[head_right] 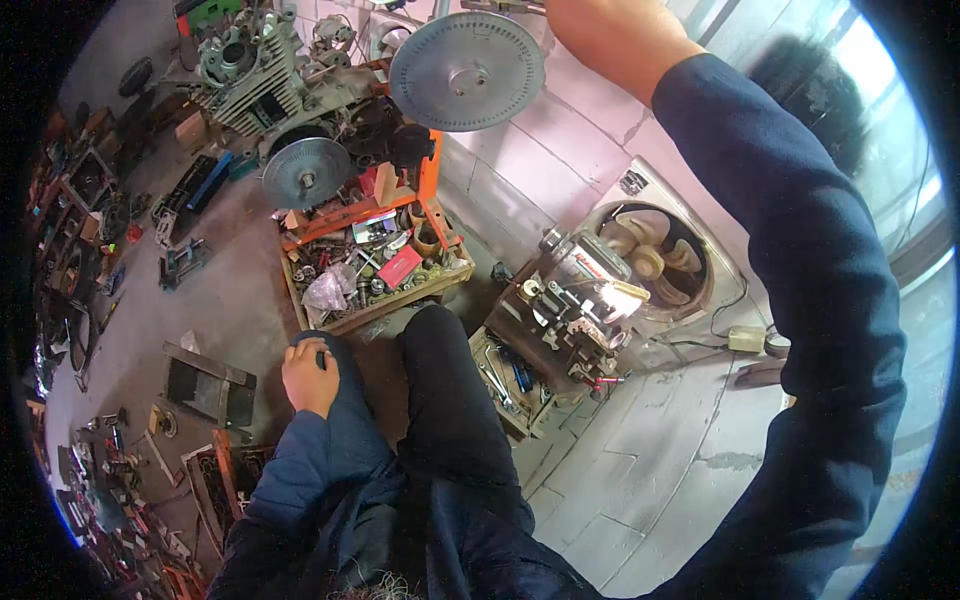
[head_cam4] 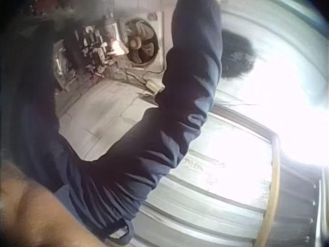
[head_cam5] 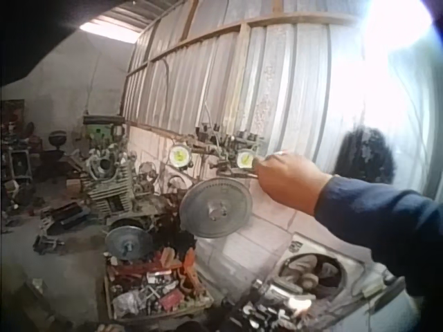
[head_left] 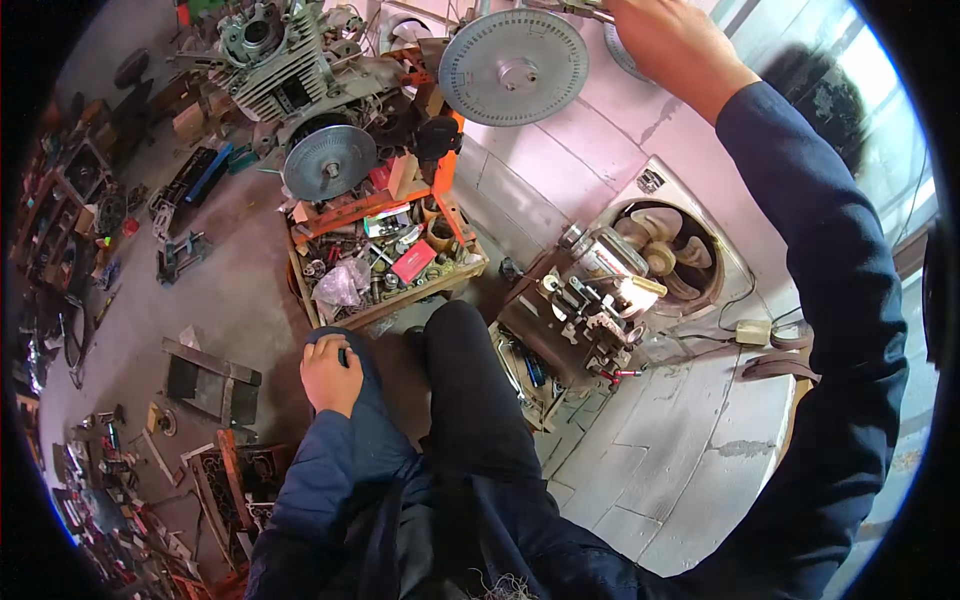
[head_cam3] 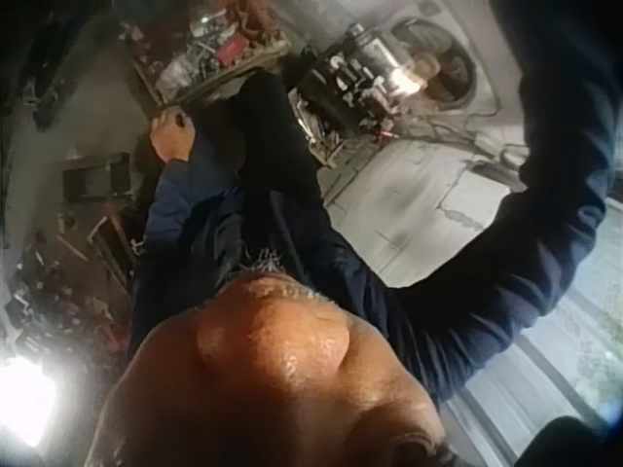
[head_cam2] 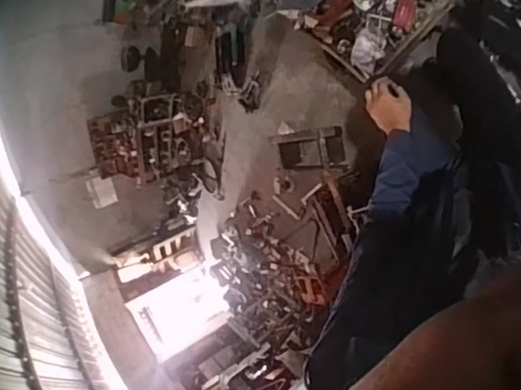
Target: The person grinds a small metal component using a handheld angle grinder at a workbench, then takes a metal rod and circular plate to an engine assembly and works on it with pliers and a T-handle tool.
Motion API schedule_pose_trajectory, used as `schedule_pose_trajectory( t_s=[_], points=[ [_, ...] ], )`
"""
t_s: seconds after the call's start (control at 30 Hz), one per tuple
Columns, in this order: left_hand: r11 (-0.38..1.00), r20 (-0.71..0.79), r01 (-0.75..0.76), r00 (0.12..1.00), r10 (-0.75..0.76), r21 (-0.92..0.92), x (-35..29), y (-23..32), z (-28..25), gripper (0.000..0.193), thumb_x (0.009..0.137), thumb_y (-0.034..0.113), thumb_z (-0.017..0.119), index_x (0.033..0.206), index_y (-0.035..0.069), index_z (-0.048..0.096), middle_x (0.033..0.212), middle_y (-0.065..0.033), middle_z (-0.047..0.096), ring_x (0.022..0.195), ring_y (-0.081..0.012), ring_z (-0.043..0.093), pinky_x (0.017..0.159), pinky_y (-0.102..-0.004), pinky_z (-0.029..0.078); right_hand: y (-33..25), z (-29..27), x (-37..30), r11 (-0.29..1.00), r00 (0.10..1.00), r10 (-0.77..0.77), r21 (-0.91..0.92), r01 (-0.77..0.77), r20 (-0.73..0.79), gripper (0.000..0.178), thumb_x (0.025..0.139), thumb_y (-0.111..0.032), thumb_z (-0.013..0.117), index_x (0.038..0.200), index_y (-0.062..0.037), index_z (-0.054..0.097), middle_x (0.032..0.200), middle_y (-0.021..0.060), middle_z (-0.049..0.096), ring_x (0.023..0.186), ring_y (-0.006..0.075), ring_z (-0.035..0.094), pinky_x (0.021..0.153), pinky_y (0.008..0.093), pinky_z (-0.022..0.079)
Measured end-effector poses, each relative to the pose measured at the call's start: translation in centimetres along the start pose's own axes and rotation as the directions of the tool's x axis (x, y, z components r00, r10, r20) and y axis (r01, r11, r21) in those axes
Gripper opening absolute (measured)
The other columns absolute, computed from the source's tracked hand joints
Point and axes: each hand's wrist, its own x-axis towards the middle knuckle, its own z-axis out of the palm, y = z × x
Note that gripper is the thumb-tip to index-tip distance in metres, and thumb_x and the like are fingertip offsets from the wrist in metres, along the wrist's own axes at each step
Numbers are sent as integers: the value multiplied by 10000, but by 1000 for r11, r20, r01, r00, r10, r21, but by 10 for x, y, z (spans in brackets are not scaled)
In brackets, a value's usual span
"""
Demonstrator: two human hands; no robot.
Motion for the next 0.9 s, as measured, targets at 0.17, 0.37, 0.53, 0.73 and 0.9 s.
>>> schedule_pose_trajectory(
  t_s=[0.17, 0.37, 0.53, 0.73, 0.9],
  points=[
    [1000, -21, -2, 1000, 2, 14, -1, 2, -2, 93, 780, 141, 674, 864, 107, 696, 1036, 28, 693, 983, -245, 611, 854, -395, 489, -9, -16, 6, 996, 989, 86, -49, -81, 117, 147, 923, -82, 510, 955, 19, 613, 830, 186, 702, 817, 349, 720, 685, 440, 578],
    [1000, -26, -16, 1000, 16, 0, -2, 1, 1, 91, 783, 142, 671, 866, 114, 696, 1034, 27, 692, 983, -245, 612, 853, -392, 487, -10, -18, 3, 996, 993, 73, -51, -69, 90, 166, 924, -82, 510, 961, 15, 640, 846, 195, 709, 790, 350, 720, 679, 436, 578],
    [1000, -23, -4, 1000, 5, 25, -1, 1, -3, 87, 788, 145, 672, 866, 114, 694, 1034, 30, 691, 992, -236, 610, 857, -394, 482, -12, -31, 14, 994, 981, 98, 26, -104, 168, 169, 909, -72, 516, 895, -2, 669, 840, 197, 711, 793, 359, 717, 679, 439, 573],
    [1000, -1, -15, 1000, 15, 19, -3, 3, 1, 93, 789, 148, 676, 872, 113, 695, 1044, 26, 690, 999, -244, 607, 860, -398, 480, 0, -17, 10, 1000, 963, -7, -8, 9, 269, 185, 860, -74, 545, 766, -3, 688, 775, 166, 696, 782, 352, 697, 701, 449, 543],
    [999, -9, -22, 1000, 22, 27, -5, 3, 3, 96, 786, 146, 678, 874, 109, 685, 1050, 27, 691, 995, -247, 607, 861, -404, 482, 14, 5, -19, 848, 881, -433, -245, 470, 192, 212, 812, -84, 567, 658, 1, 685, 715, 146, 658, 768, 315, 673, 723, 436, 517]
  ],
)
